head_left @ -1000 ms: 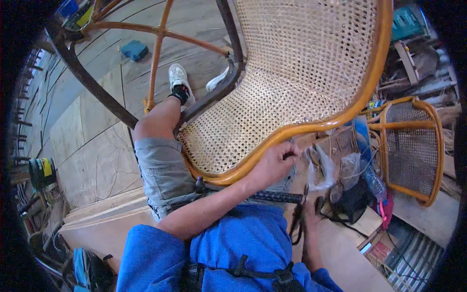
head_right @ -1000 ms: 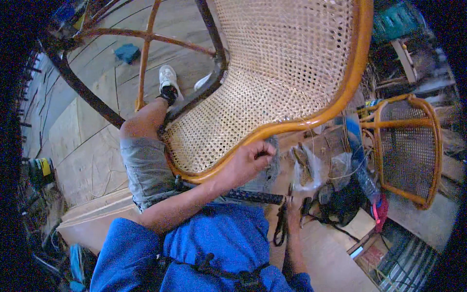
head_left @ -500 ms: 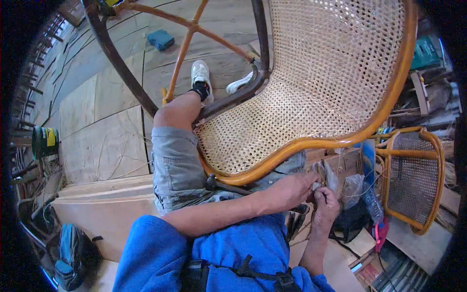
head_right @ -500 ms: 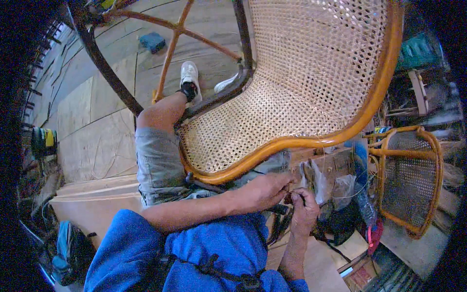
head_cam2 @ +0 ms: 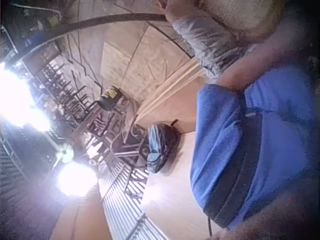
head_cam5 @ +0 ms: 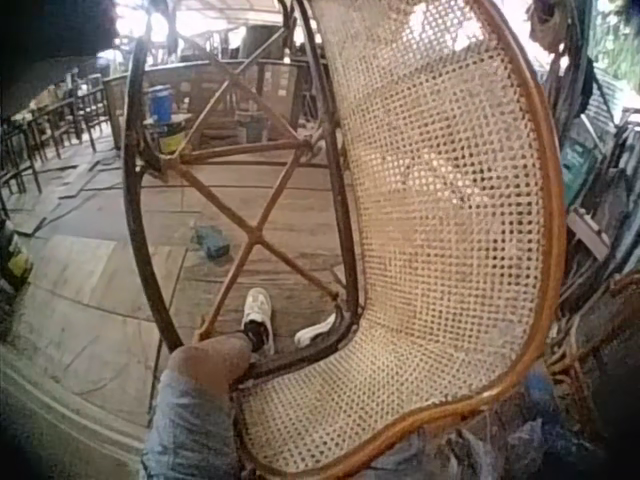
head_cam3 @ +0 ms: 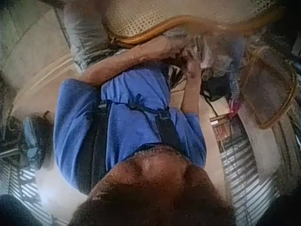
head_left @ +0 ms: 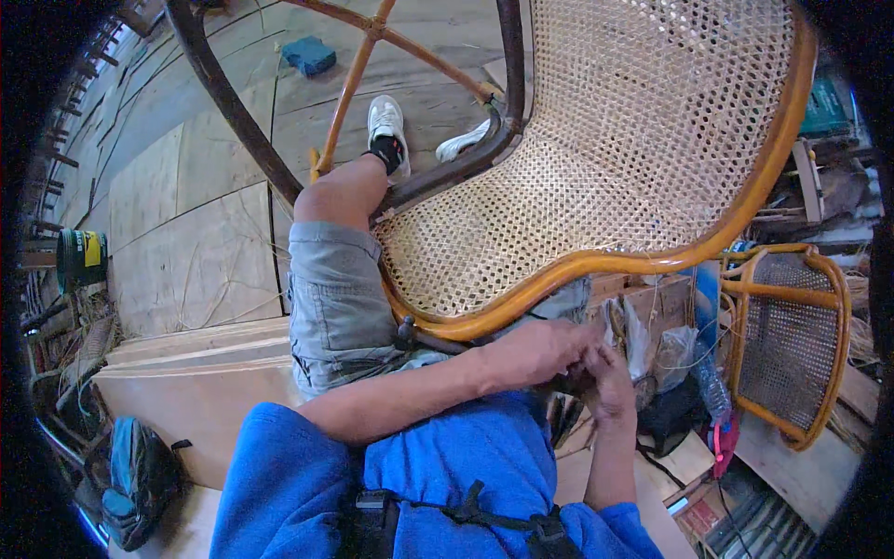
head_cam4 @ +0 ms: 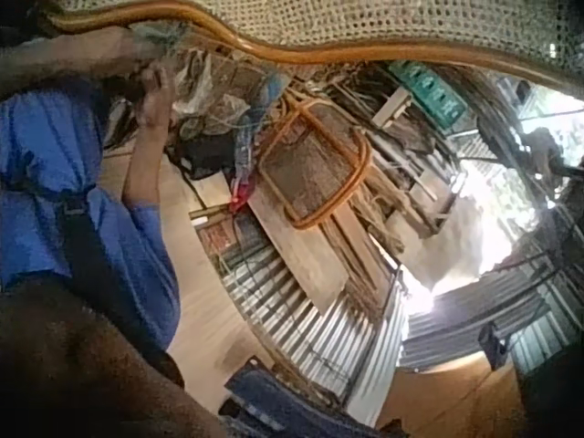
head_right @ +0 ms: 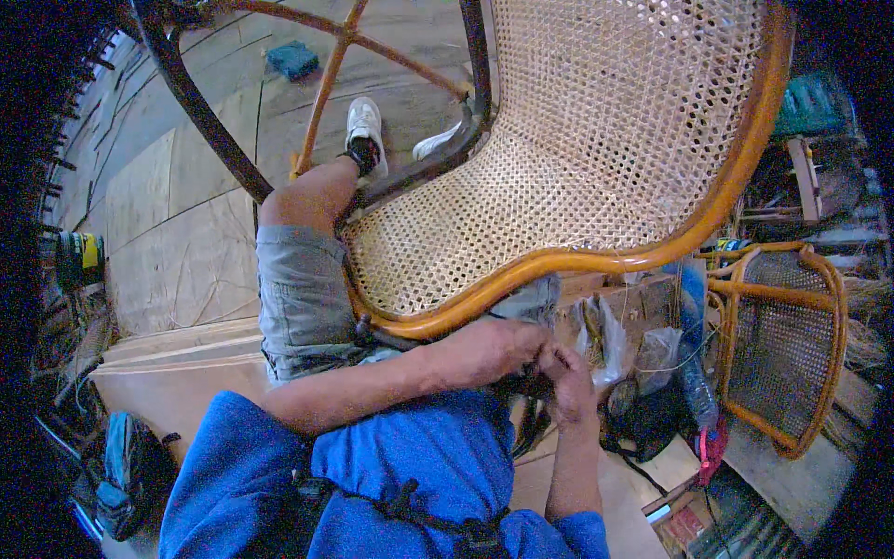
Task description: The person repairs a rattan chair by inserting thin strips into the frame and securing them with a hammer. The person works on the edge of the chair seat, repeatedly positioning the strips and tapping them into place.
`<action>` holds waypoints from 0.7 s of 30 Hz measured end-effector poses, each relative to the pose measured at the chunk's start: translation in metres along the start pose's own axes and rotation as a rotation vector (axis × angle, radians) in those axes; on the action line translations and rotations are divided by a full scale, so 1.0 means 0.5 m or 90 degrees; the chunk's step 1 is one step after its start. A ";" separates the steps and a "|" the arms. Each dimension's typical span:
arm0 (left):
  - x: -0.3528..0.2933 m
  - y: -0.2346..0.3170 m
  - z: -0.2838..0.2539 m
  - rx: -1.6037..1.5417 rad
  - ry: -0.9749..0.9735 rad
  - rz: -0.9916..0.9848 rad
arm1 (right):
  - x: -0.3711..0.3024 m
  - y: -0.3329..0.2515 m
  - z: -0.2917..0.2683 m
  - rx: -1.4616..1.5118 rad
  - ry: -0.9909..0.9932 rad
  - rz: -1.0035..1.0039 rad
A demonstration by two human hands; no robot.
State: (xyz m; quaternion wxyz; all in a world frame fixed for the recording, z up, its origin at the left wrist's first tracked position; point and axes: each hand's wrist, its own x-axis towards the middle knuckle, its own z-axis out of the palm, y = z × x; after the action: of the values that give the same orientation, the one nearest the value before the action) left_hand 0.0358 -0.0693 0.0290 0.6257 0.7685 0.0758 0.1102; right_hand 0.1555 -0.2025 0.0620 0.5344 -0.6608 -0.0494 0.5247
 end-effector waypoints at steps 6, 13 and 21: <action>0.009 -0.018 -0.021 -0.005 0.199 -0.104 | 0.086 -0.043 0.013 -0.433 0.055 -0.216; 0.004 -0.058 -0.043 0.049 0.217 -0.038 | 0.200 -0.141 -0.008 -0.474 0.154 -0.276; 0.008 -0.087 -0.043 0.047 0.210 -0.028 | 0.277 -0.148 -0.002 -0.698 0.115 -0.330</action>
State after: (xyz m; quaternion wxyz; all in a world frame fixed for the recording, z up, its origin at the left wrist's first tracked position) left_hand 0.0350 -0.0390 -0.0090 0.5782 0.7607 0.1983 0.2184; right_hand 0.2544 -0.0849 0.0293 0.2290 -0.8477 -0.4261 0.2176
